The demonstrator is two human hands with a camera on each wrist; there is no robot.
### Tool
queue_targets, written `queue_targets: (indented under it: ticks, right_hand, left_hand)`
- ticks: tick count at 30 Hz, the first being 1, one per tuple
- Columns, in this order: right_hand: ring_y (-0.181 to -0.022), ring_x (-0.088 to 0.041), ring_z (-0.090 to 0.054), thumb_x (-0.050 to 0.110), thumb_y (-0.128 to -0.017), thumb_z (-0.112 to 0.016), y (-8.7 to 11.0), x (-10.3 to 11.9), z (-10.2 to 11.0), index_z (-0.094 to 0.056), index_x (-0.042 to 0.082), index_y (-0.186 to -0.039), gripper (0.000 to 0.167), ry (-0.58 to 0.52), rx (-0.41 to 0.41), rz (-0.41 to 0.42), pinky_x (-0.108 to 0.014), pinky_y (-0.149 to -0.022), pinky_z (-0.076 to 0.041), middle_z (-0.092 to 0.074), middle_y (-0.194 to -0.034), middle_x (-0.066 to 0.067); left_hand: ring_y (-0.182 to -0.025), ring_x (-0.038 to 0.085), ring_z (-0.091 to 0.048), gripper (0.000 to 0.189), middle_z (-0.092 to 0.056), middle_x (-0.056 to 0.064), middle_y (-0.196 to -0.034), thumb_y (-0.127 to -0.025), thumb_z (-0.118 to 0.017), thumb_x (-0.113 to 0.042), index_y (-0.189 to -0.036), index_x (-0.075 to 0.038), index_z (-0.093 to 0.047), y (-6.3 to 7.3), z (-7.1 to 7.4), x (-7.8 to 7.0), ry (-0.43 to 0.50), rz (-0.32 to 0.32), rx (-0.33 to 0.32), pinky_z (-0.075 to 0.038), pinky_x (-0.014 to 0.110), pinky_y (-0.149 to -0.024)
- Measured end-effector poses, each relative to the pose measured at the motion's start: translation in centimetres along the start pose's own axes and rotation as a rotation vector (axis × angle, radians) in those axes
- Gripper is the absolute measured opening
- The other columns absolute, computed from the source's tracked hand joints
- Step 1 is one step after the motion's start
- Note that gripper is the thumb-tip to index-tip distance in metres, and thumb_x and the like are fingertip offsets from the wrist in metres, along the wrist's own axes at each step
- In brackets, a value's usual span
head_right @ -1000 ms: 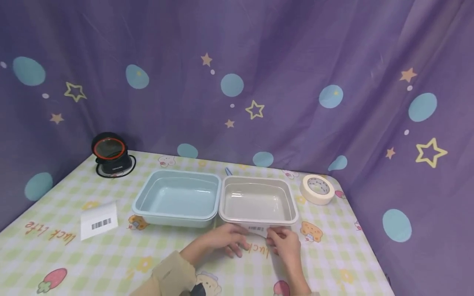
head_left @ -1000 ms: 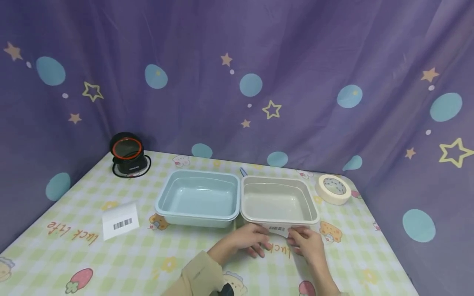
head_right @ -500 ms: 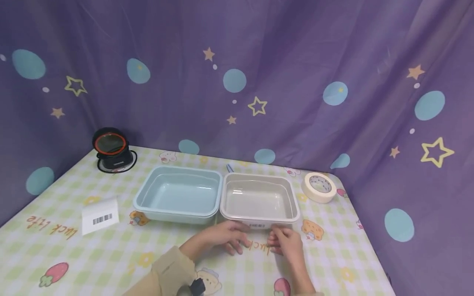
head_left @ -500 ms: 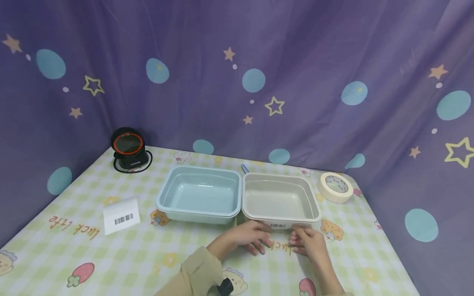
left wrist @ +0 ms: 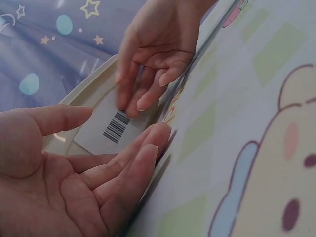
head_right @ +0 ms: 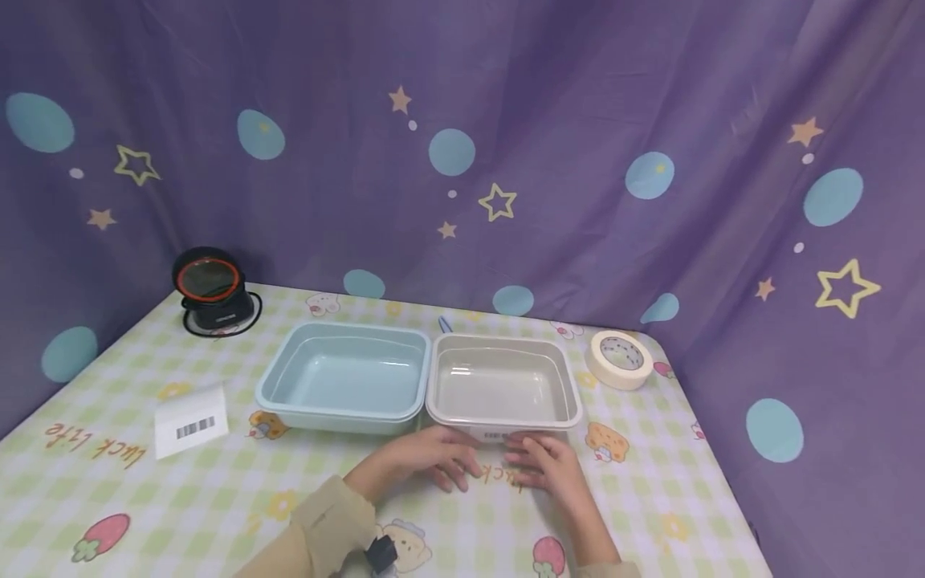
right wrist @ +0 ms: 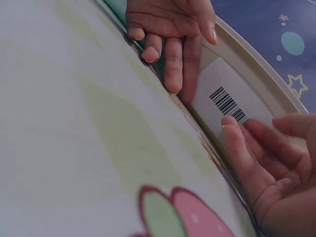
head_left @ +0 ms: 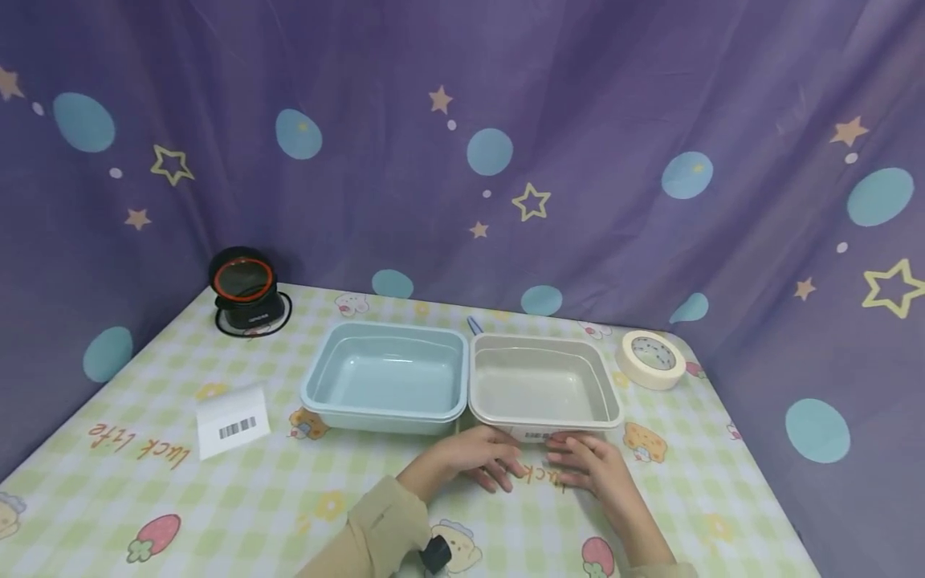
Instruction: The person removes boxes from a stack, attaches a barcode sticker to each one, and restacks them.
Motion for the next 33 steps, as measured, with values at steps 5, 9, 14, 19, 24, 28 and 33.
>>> queue_targets:
  ticks: [5,9,14,19,24,28,33]
  right_hand:
    - [-0.097,-0.008,-0.070,0.032,-0.101,-0.048,-0.45,-0.49,0.28,-0.049,-0.013,-0.131,0.054,-0.053,0.033,-0.030,-0.032,-0.079,-0.060,-0.069,-0.119,-0.013]
    - [-0.098,-0.009,-0.070,0.031,-0.101,-0.048,-0.68,-0.70,0.49,-0.048,-0.013,-0.131,0.053,-0.103,0.031,-0.046,-0.032,-0.078,-0.060,-0.070,-0.117,-0.010]
    - [-0.099,-0.010,-0.070,0.029,-0.102,-0.047,-0.57,-0.64,0.53,-0.048,-0.014,-0.131,0.052,-0.128,0.069,-0.033,-0.032,-0.080,-0.059,-0.072,-0.110,-0.002]
    - [-0.102,-0.011,-0.069,0.028,-0.103,-0.045,-0.26,-0.36,0.48,-0.050,-0.008,-0.132,0.046,-0.146,0.136,0.002,-0.032,-0.081,-0.059,-0.072,-0.108,0.004]
    - [-0.103,-0.011,-0.068,0.026,-0.103,-0.045,-0.14,-0.14,0.42,-0.058,0.006,-0.127,0.034,-0.169,0.180,0.035,-0.033,-0.082,-0.059,-0.072,-0.109,0.007]
    - [-0.103,-0.011,-0.068,0.027,-0.103,-0.045,-0.18,-0.10,0.49,-0.062,0.014,-0.120,0.028,-0.184,0.165,0.046,-0.032,-0.081,-0.059,-0.072,-0.108,0.007]
    - [-0.101,-0.011,-0.069,0.026,-0.103,-0.044,-0.33,-0.31,0.45,-0.062,0.010,-0.121,0.030,-0.181,0.158,0.035,-0.032,-0.079,-0.059,-0.073,-0.107,0.006]
  left_hand:
    - [-0.076,0.016,-0.072,0.044,-0.073,0.015,-0.101,-0.097,-0.053,-0.022,-0.129,0.007,-0.051,0.27,0.36,-0.14,-0.002,-0.002,0.006,-0.059,0.029,-0.066]
    - [-0.081,0.025,-0.072,0.042,-0.070,0.022,-0.107,-0.097,-0.053,-0.020,-0.130,0.005,-0.052,0.20,0.46,-0.14,-0.005,0.009,-0.016,-0.060,0.032,-0.067]
    - [-0.087,0.028,-0.072,0.048,-0.069,0.022,-0.112,-0.097,-0.053,-0.022,-0.136,0.006,-0.046,0.24,0.27,-0.24,0.011,0.005,0.024,-0.060,0.033,-0.070]
    - [-0.096,0.028,-0.070,0.054,-0.067,0.018,-0.120,-0.099,-0.053,-0.023,-0.147,-0.004,-0.037,0.25,0.14,-0.12,0.016,-0.021,0.100,-0.059,0.036,-0.078]
    - [-0.101,0.028,-0.068,0.052,-0.065,0.017,-0.123,-0.101,-0.051,-0.021,-0.150,-0.014,-0.035,0.40,0.16,-0.18,-0.010,-0.038,0.143,-0.058,0.039,-0.084]
    - [-0.102,0.031,-0.068,0.054,-0.065,0.019,-0.123,-0.100,-0.051,-0.021,-0.149,-0.009,-0.034,0.56,0.17,-0.54,-0.021,-0.049,0.136,-0.058,0.040,-0.085]
    - [-0.100,0.032,-0.069,0.056,-0.066,0.021,-0.120,-0.098,-0.053,-0.020,-0.146,0.003,-0.035,0.46,0.37,-0.39,-0.002,-0.029,0.100,-0.058,0.038,-0.083]
Point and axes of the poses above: each hand's wrist, its own y-axis away from the middle knuckle, its own z-axis out of the back of the hand, x = y × z, the point moved 5 cm from there along -y, towards the middle knuckle
